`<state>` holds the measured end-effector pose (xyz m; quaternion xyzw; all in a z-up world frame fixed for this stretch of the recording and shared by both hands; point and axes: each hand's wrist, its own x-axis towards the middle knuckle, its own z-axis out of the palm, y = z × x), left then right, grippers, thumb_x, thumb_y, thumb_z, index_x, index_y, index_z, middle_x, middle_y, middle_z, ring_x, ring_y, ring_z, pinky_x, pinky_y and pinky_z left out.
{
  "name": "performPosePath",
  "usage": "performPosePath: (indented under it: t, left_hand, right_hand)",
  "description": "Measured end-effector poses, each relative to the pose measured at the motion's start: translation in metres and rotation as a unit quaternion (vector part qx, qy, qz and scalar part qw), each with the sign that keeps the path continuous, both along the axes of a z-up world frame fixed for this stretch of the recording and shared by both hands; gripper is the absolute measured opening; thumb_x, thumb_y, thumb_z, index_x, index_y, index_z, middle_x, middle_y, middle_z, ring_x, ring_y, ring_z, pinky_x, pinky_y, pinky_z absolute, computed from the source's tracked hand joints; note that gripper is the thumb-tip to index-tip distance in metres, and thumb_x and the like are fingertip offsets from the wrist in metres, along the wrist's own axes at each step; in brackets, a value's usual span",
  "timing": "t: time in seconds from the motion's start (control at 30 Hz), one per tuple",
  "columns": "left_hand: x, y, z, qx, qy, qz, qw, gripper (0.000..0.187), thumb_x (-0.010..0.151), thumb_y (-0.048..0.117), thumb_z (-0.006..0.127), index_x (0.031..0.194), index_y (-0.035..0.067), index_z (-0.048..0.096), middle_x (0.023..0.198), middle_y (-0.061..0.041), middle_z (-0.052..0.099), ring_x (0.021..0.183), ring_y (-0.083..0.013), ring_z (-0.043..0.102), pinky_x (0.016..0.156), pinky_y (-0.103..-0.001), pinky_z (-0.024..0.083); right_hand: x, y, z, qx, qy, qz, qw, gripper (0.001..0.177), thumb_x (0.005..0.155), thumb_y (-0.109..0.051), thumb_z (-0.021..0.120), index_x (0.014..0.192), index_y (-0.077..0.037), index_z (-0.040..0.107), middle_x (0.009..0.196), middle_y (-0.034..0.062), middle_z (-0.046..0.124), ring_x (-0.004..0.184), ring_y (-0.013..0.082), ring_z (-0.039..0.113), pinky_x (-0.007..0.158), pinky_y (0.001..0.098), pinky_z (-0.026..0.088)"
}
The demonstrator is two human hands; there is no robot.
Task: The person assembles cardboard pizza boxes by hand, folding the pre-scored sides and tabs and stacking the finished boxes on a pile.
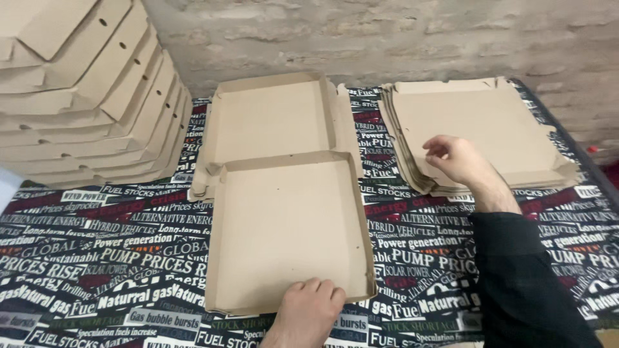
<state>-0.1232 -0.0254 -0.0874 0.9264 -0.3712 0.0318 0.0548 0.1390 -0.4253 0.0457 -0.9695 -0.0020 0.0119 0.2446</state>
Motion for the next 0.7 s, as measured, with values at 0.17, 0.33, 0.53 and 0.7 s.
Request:
performPosePath:
  t: [0.17, 0.33, 0.53, 0.7]
  left_hand:
    - [-0.004, -0.026, 0.035, -0.079, -0.158, 0.018, 0.984, 0.021, 0.085, 0.03, 0.087, 0.098, 0.021, 0.073, 0.091, 0.001, 0.068, 0.084, -0.0234, 0.067, 0.069, -0.037, 0.053]
    - [-0.005, -0.04, 0.053, -0.039, -0.14, 0.002, 0.989, 0.035, 0.096, 0.046, 0.09, 0.11, 0.019, 0.073, 0.1, 0.0, 0.068, 0.093, -0.0232, 0.066, 0.074, -0.038, 0.055]
    - [-0.004, -0.032, 0.044, -0.065, -0.167, 0.018, 0.984, 0.038, 0.092, 0.046, 0.094, 0.109, 0.02, 0.073, 0.102, 0.0, 0.068, 0.092, -0.0237, 0.065, 0.073, -0.037, 0.055]
    - [-0.002, -0.02, 0.047, -0.078, -0.183, 0.02, 0.98, 0.032, 0.099, 0.046, 0.084, 0.104, 0.018, 0.069, 0.1, -0.001, 0.065, 0.093, -0.025, 0.064, 0.071, -0.04, 0.054]
  right_hand:
    - [-0.034, -0.05, -0.014, -0.055, 0.103, -0.051, 0.992, 0.062, 0.092, -0.04, 0.094, 0.144, -0.009, 0.078, 0.14, 0.0134, 0.08, 0.124, 0.0325, 0.078, 0.107, 0.0465, 0.063]
    - [-0.028, -0.087, -0.053, -0.075, 0.045, 0.031, 0.996, 0.052, 0.091, -0.041, 0.095, 0.133, -0.011, 0.087, 0.131, 0.0106, 0.079, 0.114, 0.0286, 0.081, 0.109, 0.04, 0.063]
    - [-0.032, -0.091, -0.045, -0.092, 0.022, 0.046, 0.994, 0.037, 0.1, -0.039, 0.086, 0.126, -0.013, 0.09, 0.129, 0.0092, 0.08, 0.119, 0.027, 0.078, 0.112, 0.0438, 0.062]
    - [-0.024, -0.103, -0.066, -0.166, -0.072, 0.169, 0.969, 0.045, 0.093, -0.045, 0.09, 0.118, -0.008, 0.091, 0.119, 0.0117, 0.089, 0.113, 0.0317, 0.081, 0.107, 0.0454, 0.063]
